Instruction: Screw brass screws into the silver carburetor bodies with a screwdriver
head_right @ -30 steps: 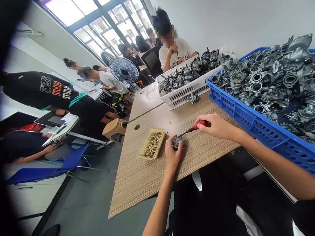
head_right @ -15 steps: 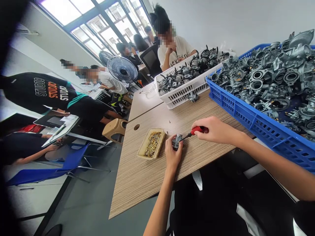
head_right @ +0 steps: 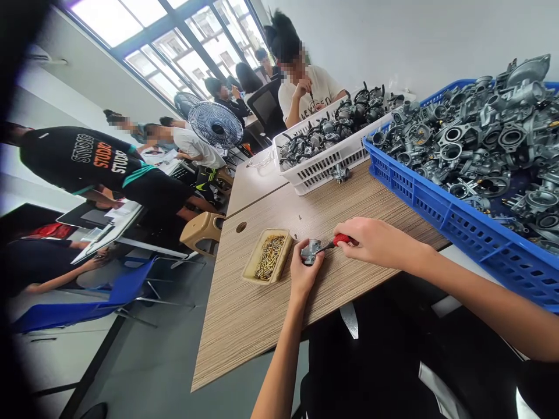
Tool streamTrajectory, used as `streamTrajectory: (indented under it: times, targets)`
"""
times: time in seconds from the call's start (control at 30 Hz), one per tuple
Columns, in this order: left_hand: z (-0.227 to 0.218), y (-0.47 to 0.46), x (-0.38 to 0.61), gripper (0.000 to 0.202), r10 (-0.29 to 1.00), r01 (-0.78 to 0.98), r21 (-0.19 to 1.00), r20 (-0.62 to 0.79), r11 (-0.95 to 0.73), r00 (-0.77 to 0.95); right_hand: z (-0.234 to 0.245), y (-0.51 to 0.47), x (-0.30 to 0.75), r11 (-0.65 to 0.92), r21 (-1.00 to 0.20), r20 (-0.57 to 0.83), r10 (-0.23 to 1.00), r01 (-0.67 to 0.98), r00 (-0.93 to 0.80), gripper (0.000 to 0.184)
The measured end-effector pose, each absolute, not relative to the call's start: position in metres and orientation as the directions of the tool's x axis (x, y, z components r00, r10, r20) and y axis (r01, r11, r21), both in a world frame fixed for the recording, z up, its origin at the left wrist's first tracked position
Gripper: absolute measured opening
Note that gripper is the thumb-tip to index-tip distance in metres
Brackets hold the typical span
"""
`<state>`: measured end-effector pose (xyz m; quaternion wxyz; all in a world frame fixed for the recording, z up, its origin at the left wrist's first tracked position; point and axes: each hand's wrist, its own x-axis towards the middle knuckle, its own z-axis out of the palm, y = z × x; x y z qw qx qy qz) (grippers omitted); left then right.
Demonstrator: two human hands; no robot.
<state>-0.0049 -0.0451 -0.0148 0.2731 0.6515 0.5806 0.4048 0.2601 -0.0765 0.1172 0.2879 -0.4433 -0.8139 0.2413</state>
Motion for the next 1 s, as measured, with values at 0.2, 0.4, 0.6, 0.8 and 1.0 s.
streamTrajectory:
  times: [0.2, 0.4, 0.6, 0.8, 1.0]
  targets:
    - [-0.014, -0.036, 0.006, 0.047, 0.981, 0.550, 0.818, 0.194, -0.165, 0.006, 0.114, -0.080, 0.263, 0.307, -0.690, 0.102, 0.938, 0.656, -0.331, 0.027]
    - [-0.013, -0.021, 0.020, 0.035, 0.940, 0.685, 0.683, 0.342, -0.252, 0.004, 0.081, -0.076, 0.288, 0.147, -0.806, 0.021, 0.975, 0.573, -0.221, 0.042]
    - [-0.012, -0.025, 0.017, 0.038, 0.928, 0.682, 0.668, 0.369, -0.298, 0.044, 0.054, -0.078, 0.296, 0.059, -0.856, -0.050, 0.979, 0.513, -0.197, 0.046]
    - [-0.020, -0.028, 0.011, 0.043, 0.909, 0.665, 0.659, 0.409, -0.351, 0.075, 0.057, -0.080, 0.293, 0.127, -0.849, 0.005, 0.972, 0.512, -0.234, 0.031]
    - [-0.025, -0.020, 0.012, 0.052, 0.871, 0.740, 0.546, 0.478, -0.392, 0.109, 0.037, -0.079, 0.286, 0.072, -0.911, 0.001, 0.985, 0.405, -0.174, 0.030]
